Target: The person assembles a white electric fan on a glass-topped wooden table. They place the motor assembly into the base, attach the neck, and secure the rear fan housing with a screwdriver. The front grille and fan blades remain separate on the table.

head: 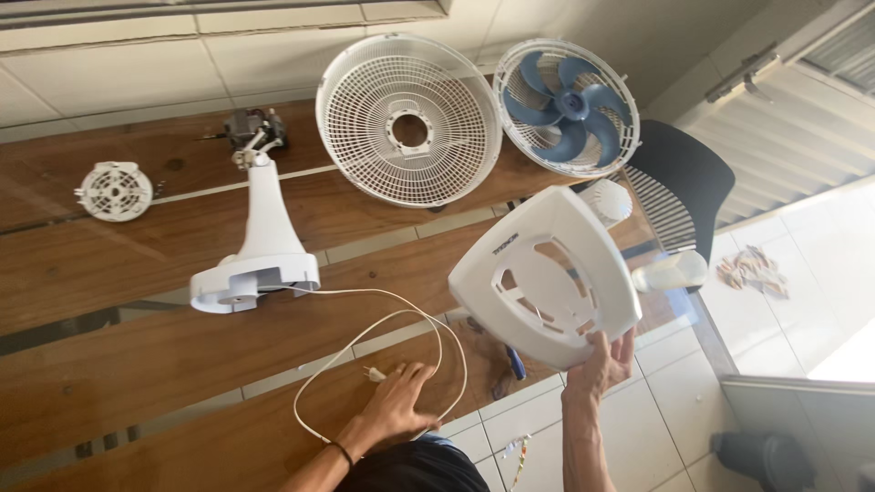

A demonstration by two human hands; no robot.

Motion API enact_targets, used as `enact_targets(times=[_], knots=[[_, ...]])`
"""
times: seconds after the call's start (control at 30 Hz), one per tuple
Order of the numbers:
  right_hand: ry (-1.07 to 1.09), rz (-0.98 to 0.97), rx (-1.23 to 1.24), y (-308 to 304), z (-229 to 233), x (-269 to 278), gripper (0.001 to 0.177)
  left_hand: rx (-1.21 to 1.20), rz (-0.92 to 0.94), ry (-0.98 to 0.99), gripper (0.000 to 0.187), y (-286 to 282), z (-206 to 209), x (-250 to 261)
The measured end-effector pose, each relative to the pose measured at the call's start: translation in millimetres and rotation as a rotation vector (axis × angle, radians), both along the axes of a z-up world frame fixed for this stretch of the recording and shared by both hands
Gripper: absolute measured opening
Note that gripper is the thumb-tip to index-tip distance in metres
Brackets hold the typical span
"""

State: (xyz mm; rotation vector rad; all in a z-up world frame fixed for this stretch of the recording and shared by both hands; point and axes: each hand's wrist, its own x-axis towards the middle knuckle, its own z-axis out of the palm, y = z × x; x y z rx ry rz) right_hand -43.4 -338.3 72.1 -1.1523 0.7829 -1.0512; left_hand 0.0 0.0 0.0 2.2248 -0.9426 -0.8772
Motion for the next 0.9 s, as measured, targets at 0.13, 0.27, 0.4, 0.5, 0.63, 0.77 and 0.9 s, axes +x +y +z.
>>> enact_targets(times=[0.13,0.27,0.4,0.5,0.63,0.77,0.9], knots=[[0.014,0.018,-0.106,-11.7,39.3,13.4,0.086,0.051,-0.1,-0.139,0.105,16.0,-37.4,-22.3],[0.097,0.143,-0.142,-17.7,58.5,45.4,0.085,0.063,-0.177,-0.184,0.063,47.2,-68.6,-27.7],[0.186,0.408,-0.252,-18.9,61.4,88.3,0.083,0.003,-0.148,-0.358,0.047,118.9,-90.0,-26.6],[0.357,0.567,-0.636,-17.6,60.4,128.1,0.082,0.155,0.076,-0.194,0.034,178.1,-96.8,-25.5],[0.444,0.918,-0.856,0.4,56.1,186.5,0.079,0.335,0.372,-0.414,0.028,230.3,-89.7,-25.4],[0.406,1.227,-0.948,45.8,39.5,231.1,0.067,0.331,0.625,-0.599,0.052,221.3,-78.9,-30.4],[0.431,1.386,-1.099,91.7,11.2,256.7,0.065,-0.038,0.708,-0.591,0.048,155.0,-53.0,-26.7]])
